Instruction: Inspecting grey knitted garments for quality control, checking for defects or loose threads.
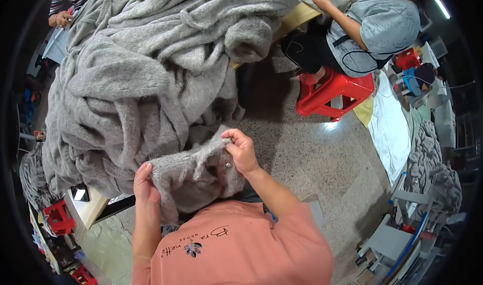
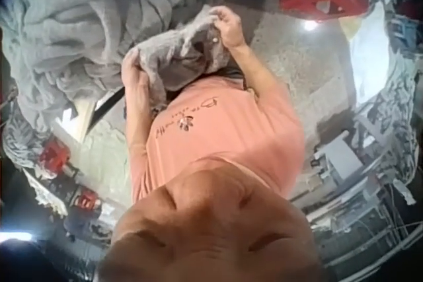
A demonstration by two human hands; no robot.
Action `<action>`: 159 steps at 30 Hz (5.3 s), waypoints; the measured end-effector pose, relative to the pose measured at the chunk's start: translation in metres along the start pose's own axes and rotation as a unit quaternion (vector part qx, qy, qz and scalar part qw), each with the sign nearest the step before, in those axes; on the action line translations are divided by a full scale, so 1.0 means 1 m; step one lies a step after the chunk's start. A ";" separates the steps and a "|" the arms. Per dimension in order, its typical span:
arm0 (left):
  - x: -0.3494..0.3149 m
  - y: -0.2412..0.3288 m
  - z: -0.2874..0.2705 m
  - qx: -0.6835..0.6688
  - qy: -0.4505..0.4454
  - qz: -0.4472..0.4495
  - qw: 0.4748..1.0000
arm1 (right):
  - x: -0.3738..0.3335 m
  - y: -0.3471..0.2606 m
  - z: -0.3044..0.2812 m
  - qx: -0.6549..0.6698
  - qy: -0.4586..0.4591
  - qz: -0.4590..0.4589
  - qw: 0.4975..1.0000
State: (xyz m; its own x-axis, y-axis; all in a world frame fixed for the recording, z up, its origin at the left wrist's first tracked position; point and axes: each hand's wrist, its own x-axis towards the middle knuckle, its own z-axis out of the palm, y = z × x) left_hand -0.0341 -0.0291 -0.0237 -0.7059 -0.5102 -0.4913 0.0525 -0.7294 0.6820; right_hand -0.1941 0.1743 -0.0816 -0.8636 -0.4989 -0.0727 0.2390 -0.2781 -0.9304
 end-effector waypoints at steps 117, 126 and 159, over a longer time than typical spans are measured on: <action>-0.011 -0.062 -0.003 0.378 0.090 0.301 0.871 | -0.025 0.033 0.083 -0.215 -0.242 -0.023 0.946; -0.012 -0.049 0.015 0.529 0.097 0.408 0.738 | -0.032 0.018 0.092 -0.317 -0.181 -0.108 0.925; -0.024 -0.020 -0.046 0.303 0.020 0.048 0.952 | -0.009 -0.015 0.097 -0.407 -0.392 -0.184 0.804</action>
State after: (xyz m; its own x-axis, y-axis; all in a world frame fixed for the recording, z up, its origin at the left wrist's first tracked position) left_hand 0.0146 -0.0236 -0.0503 -0.6904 -0.5869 -0.4230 -0.3100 -0.2883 0.9060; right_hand -0.1468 0.1033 -0.0324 -0.1878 -0.9586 0.2139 -0.6142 -0.0554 -0.7872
